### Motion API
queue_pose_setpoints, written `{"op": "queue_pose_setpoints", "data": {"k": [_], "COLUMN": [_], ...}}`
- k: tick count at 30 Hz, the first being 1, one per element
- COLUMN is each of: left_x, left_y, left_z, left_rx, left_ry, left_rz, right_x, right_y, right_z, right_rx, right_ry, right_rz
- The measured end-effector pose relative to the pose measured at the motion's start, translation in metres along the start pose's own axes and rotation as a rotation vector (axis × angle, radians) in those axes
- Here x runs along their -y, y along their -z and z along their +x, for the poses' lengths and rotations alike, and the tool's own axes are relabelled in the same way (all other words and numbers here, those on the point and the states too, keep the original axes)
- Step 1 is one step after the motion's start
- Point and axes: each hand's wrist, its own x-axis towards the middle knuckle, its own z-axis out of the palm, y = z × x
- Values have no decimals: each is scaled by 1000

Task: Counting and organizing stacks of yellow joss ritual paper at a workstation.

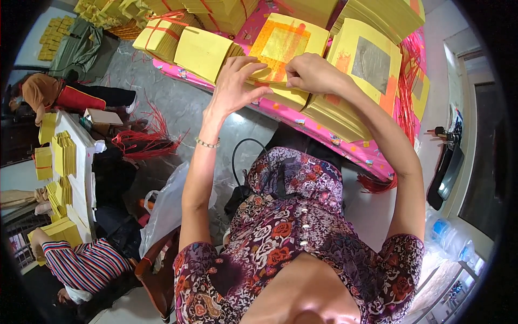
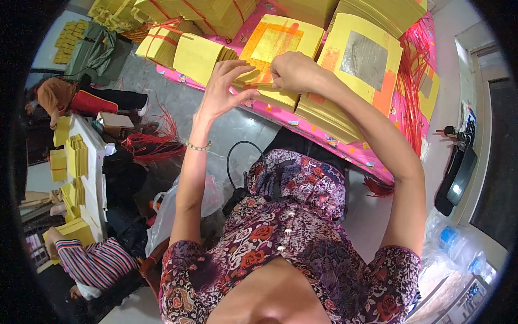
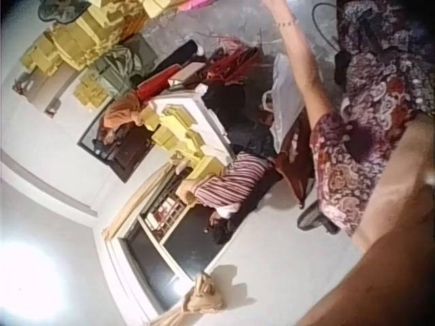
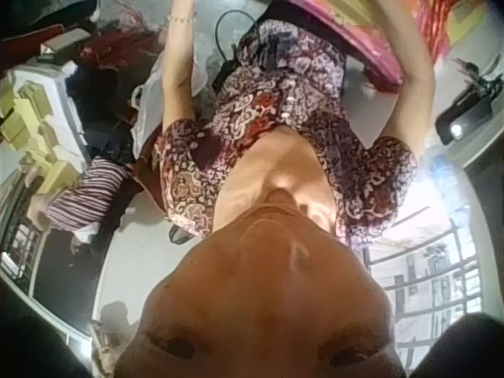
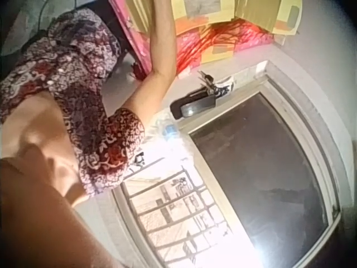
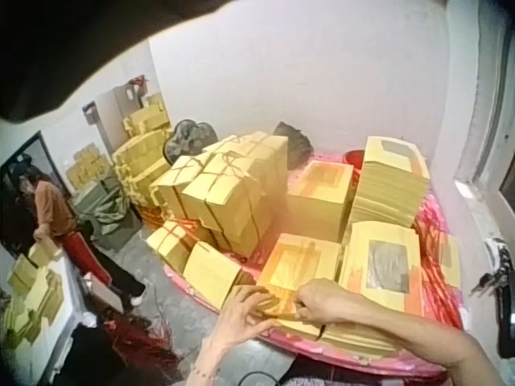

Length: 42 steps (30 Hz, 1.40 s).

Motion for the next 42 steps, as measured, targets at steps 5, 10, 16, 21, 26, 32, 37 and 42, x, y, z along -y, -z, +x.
{"op": "queue_pose_setpoints", "data": {"k": [5, 10, 16, 21, 26, 32, 37, 42], "left_x": [-12, -13, -12, -14, -40, -78, -93, -102], "left_y": [-5, -19, -16, -7, 15, 28, 20, 3], "left_z": [14, 20, 28, 37, 49, 51, 55, 60], "left_rx": [15, 3, -200, -425, -545, -454, -396, -262], "left_ry": [-125, -205, -41, 202, 116, -16, -82, -84], "left_rz": [108, 107, -105, -376, -795, -973, -1049, -1181], "right_x": [5, 13, 13, -6, -11, 4, 8, -8], "right_y": [5, 18, 37, 34, 29, 38, 38, 52], "right_z": [-2, -13, -39, -47, -48, -65, -94, -133], "right_rx": [-6, -108, -630, -753, -680, -830, -1036, -1357], "right_ry": [-24, -9, 86, -102, -108, -108, -99, 131], "right_rz": [-19, -10, 232, 602, 780, 800, 784, 795]}}
